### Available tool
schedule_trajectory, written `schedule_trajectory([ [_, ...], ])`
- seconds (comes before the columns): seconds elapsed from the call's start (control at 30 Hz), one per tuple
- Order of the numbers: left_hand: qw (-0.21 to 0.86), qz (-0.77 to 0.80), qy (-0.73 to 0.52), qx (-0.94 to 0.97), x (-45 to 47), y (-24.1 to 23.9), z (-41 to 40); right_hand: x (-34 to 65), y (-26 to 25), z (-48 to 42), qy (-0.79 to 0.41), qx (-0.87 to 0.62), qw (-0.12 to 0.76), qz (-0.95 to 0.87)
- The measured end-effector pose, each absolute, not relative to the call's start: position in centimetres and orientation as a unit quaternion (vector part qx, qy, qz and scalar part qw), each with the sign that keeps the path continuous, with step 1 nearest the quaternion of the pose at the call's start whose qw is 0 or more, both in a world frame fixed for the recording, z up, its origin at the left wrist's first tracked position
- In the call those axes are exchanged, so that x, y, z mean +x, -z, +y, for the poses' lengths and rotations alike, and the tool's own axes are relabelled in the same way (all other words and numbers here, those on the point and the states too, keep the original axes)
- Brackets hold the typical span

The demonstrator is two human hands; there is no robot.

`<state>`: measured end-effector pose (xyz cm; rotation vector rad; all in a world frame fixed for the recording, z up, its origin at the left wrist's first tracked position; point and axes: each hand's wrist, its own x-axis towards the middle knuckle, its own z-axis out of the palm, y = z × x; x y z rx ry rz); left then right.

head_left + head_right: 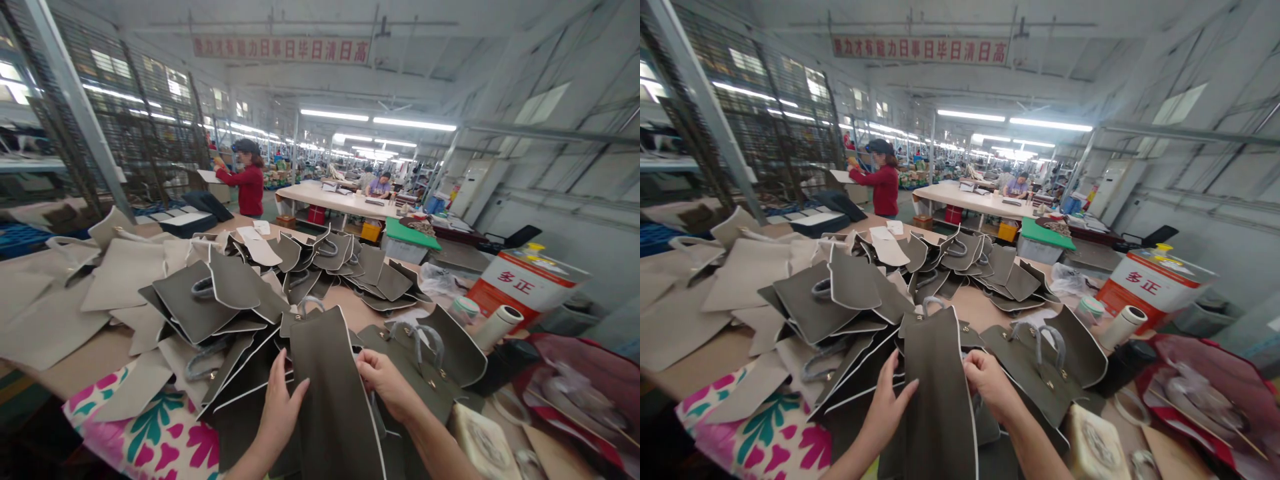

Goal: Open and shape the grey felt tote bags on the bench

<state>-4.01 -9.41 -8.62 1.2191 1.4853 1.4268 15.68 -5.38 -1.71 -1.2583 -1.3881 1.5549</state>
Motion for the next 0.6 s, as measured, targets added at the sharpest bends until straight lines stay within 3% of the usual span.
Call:
schedule_trajectory([
  [0.07,0.296,0.583,-0.53,0.539,-3.5,8.0,-9.3,14.9,2.7,-5.7,-0.593,-0.493,0.331,-0.544],
  [0.2,0.505,0.548,-0.419,0.518,-1.6,7.4,-8.9,12.9,5.5,-6.7,-0.565,-0.518,0.279,-0.579],
  [0.27,0.556,0.556,-0.403,0.468,-0.8,7.9,-8.9,12.3,7.0,-7.2,-0.532,-0.535,0.266,-0.601],
  [0.6,0.534,0.588,-0.376,0.477,-0.2,10.2,-9.5,12.9,10.3,-8.7,-0.461,-0.582,0.263,-0.616],
])
